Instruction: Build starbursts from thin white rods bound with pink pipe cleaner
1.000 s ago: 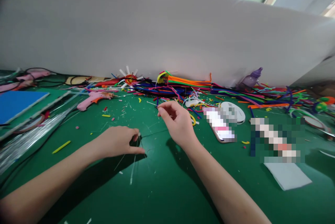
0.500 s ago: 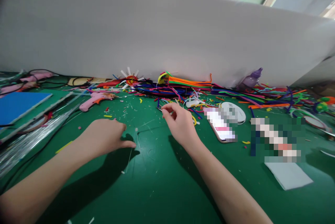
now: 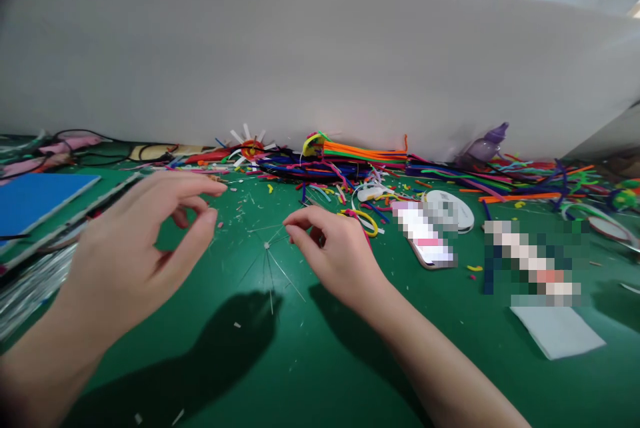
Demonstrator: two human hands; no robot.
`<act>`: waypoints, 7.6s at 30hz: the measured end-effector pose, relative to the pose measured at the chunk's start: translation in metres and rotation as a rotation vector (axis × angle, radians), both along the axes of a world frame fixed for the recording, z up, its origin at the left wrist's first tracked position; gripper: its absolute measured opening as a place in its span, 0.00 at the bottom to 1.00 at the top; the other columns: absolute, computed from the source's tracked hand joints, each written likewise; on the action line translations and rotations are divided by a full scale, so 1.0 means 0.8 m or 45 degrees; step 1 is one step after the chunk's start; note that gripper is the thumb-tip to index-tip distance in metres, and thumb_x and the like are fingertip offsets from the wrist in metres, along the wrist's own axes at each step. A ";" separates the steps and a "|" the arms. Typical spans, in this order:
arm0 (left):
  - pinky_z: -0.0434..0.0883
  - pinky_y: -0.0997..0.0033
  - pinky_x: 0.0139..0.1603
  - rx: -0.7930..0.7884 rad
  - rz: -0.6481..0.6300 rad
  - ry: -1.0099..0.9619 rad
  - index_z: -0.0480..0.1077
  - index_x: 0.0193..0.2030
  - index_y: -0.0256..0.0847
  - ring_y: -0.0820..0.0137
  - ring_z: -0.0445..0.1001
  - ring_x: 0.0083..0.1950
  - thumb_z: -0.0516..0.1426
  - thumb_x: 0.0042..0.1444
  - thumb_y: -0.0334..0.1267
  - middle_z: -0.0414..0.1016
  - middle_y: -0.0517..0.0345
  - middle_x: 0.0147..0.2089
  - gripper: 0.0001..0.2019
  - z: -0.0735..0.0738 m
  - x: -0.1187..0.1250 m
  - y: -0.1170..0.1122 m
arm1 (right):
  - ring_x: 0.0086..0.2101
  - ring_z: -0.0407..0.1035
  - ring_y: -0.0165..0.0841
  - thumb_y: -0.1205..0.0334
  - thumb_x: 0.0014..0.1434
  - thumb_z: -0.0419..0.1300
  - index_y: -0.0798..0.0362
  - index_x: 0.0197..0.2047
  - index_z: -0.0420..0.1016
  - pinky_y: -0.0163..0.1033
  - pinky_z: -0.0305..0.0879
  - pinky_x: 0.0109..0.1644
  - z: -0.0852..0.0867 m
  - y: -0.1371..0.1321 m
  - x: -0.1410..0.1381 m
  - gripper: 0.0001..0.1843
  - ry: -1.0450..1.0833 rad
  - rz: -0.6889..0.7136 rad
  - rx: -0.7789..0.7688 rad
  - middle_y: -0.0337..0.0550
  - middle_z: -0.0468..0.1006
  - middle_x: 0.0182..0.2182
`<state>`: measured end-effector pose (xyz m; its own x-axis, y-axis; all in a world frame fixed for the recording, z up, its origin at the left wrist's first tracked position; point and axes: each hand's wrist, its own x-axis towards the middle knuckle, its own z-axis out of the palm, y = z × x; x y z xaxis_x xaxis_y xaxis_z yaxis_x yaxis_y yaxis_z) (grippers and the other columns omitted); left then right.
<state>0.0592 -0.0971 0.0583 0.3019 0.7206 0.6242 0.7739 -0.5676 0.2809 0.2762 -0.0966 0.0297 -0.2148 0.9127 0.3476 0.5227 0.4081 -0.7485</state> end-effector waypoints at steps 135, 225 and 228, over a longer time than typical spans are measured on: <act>0.65 0.83 0.21 -0.373 -0.235 -0.369 0.70 0.20 0.39 0.78 0.67 0.22 0.61 0.47 0.33 0.70 0.65 0.19 0.08 0.022 -0.024 0.009 | 0.33 0.74 0.32 0.66 0.56 0.62 0.47 0.35 0.77 0.41 0.69 0.40 0.033 -0.007 0.035 0.05 -0.123 -0.025 0.561 0.37 0.80 0.30; 0.64 0.76 0.30 -0.596 -0.427 -0.017 0.70 0.38 0.43 0.74 0.69 0.32 0.50 0.61 0.39 0.73 0.61 0.34 0.09 -0.026 0.015 0.025 | 0.37 0.71 0.30 0.66 0.63 0.54 0.53 0.40 0.74 0.37 0.66 0.41 -0.024 -0.006 -0.010 0.08 -0.281 0.037 0.494 0.44 0.78 0.36; 0.64 0.76 0.28 -0.573 -0.357 -0.154 0.70 0.39 0.42 0.74 0.69 0.31 0.50 0.61 0.37 0.72 0.61 0.34 0.08 -0.023 0.017 0.023 | 0.37 0.71 0.30 0.65 0.62 0.54 0.52 0.39 0.74 0.36 0.67 0.42 -0.018 -0.009 -0.010 0.07 -0.159 -0.004 0.403 0.42 0.76 0.35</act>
<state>0.0727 -0.0790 0.0401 0.4665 0.8267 0.3146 0.5572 -0.5509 0.6213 0.2680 -0.1039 0.0155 -0.2705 0.7646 0.5850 0.6039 0.6080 -0.5154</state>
